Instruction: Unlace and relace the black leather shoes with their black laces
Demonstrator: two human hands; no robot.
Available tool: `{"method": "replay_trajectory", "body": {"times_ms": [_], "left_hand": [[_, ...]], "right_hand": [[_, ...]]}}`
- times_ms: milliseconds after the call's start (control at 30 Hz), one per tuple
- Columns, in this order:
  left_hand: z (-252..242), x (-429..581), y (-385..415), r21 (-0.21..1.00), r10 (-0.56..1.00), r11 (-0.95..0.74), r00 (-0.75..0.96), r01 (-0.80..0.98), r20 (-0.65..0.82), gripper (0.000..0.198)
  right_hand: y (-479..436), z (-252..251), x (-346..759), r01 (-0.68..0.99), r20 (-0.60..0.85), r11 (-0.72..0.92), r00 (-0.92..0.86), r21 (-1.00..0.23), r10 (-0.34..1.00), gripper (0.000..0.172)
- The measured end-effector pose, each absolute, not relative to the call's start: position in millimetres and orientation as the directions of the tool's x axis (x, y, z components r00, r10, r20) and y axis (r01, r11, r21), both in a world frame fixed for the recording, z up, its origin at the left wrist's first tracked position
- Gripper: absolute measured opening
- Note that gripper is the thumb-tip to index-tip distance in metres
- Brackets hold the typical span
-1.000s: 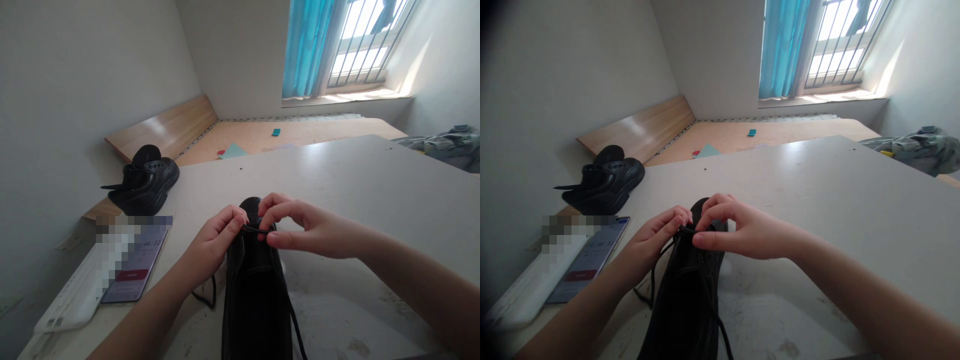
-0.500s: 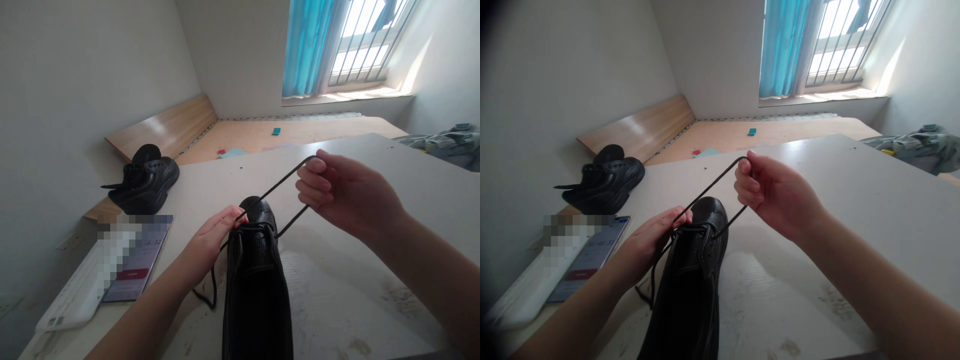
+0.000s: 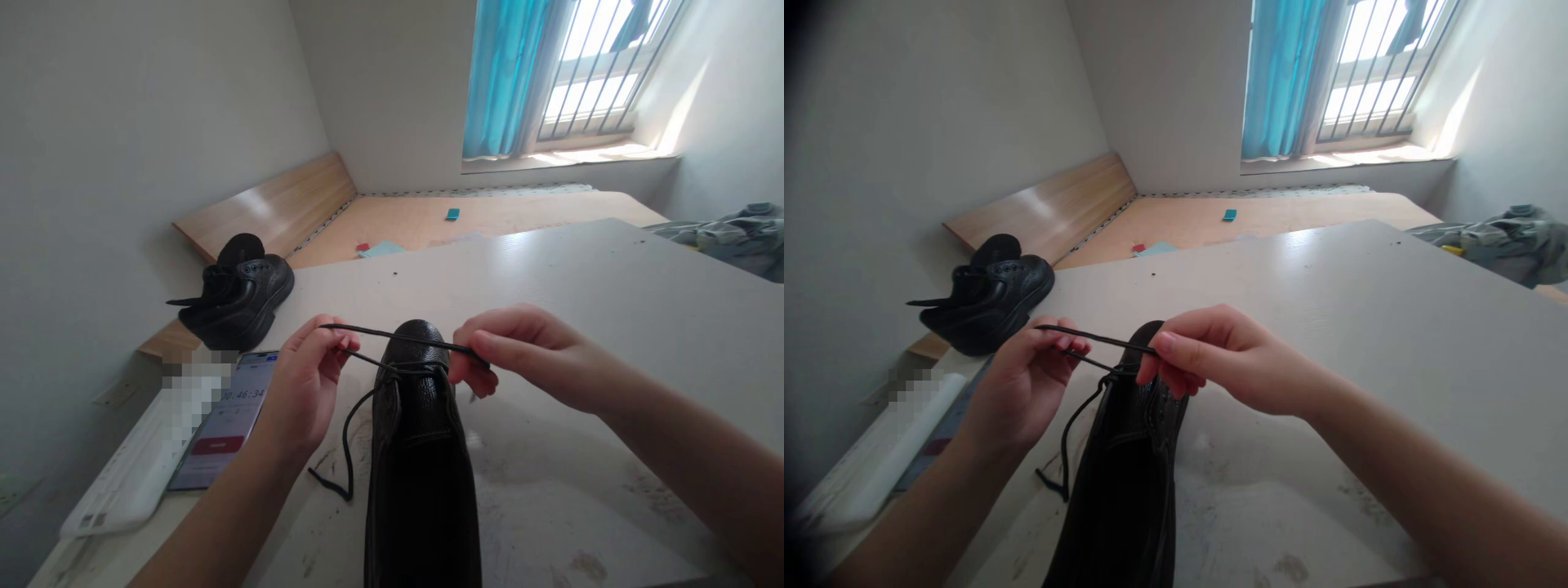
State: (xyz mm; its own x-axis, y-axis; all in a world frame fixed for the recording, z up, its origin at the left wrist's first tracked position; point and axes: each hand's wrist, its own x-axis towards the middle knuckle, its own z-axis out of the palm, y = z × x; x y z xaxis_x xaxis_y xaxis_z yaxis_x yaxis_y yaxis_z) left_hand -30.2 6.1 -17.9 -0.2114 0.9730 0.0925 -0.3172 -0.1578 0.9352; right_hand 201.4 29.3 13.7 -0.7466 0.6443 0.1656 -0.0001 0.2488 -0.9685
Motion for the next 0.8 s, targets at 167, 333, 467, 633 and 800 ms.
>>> {"method": "replay_trajectory", "body": {"times_ms": [167, 333, 467, 633, 800], "left_hand": [[-8.1, -36.4, 6.2, 0.888, 0.976, -0.160, -0.205, -0.430, 0.076, 0.049], [-0.1, -35.2, -2.6, 0.848, 0.992, -0.022, 0.096, -0.530, 0.085, 0.068], [-4.1, -32.4, -5.7, 0.945, 0.972, -0.108, 0.164, -0.310, 0.165, 0.058], [-14.1, -30.3, -4.6, 0.936, 0.970, -0.234, 0.131, 0.263, 0.206, 0.026], [-13.4, -28.6, -8.0, 0.857, 0.950, -0.295, 0.229, 0.422, 0.214, 0.023]], "right_hand": [[23.5, 11.6, 195.5, -0.029, 0.282, 0.374, -0.713, -0.927, 0.642, 0.041], [20.2, -4.6, 180.1, 0.318, 0.238, 0.534, -0.641, -0.783, 0.730, 0.028], [20.0, -2.9, 180.8, 0.298, 0.102, 0.396, -0.675, -0.869, 0.730, 0.026], [21.1, 2.6, 184.9, 0.190, -0.044, 0.153, -0.753, -0.970, 0.656, 0.019], [20.9, -5.4, 182.2, -0.073, -0.019, -0.107, -0.738, -0.992, 0.674, 0.014]]}}
